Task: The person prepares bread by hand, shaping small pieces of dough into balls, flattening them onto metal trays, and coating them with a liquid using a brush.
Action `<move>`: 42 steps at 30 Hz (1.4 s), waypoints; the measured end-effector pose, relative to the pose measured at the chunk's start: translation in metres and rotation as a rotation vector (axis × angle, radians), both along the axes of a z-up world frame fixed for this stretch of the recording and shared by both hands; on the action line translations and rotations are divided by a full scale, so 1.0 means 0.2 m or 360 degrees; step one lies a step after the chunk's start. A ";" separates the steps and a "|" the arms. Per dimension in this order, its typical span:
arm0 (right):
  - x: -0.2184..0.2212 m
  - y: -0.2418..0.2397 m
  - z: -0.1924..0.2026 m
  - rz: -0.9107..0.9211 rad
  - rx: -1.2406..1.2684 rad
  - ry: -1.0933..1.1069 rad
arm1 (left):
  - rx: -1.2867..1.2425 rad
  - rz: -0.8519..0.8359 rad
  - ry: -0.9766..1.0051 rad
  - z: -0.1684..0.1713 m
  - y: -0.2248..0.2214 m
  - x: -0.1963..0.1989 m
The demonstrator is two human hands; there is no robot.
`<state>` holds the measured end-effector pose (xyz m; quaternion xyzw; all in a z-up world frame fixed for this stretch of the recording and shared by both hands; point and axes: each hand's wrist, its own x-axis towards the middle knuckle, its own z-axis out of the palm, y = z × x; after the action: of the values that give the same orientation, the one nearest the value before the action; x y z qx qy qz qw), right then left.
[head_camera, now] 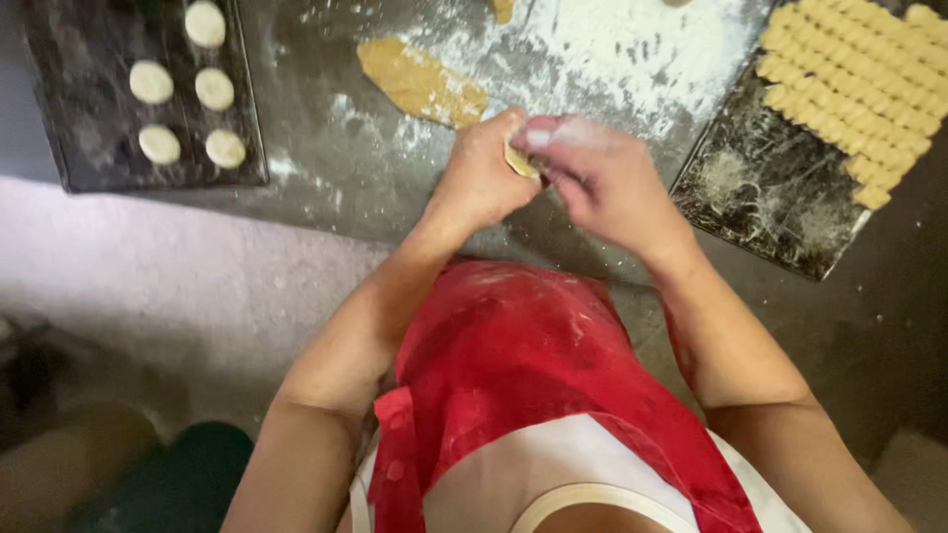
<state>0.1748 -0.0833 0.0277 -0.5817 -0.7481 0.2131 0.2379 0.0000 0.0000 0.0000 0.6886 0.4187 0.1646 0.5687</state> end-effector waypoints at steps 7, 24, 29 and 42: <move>-0.16 0.03 0.14 -0.0086 0.0024 0.0228 | 0.0309 0.0375 -0.0211 -0.13 -0.15 0.02; 0.02 -0.19 0.08 -0.0258 0.0120 -0.0007 | 0.0361 0.0436 -0.0159 -0.21 -0.27 0.21; 0.18 -0.12 0.01 -0.0285 -0.0157 0.0530 | 0.0466 0.0328 -0.0254 -0.18 -0.27 0.24; 0.32 -0.12 -0.13 -0.0254 -0.0124 0.0117 | 0.0146 0.0339 -0.0223 -0.41 -0.29 0.20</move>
<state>0.2381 -0.1082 0.0018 -0.6400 -0.6813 0.2436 0.2586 0.0392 -0.0584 -0.0827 0.6522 0.4408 0.2909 0.5438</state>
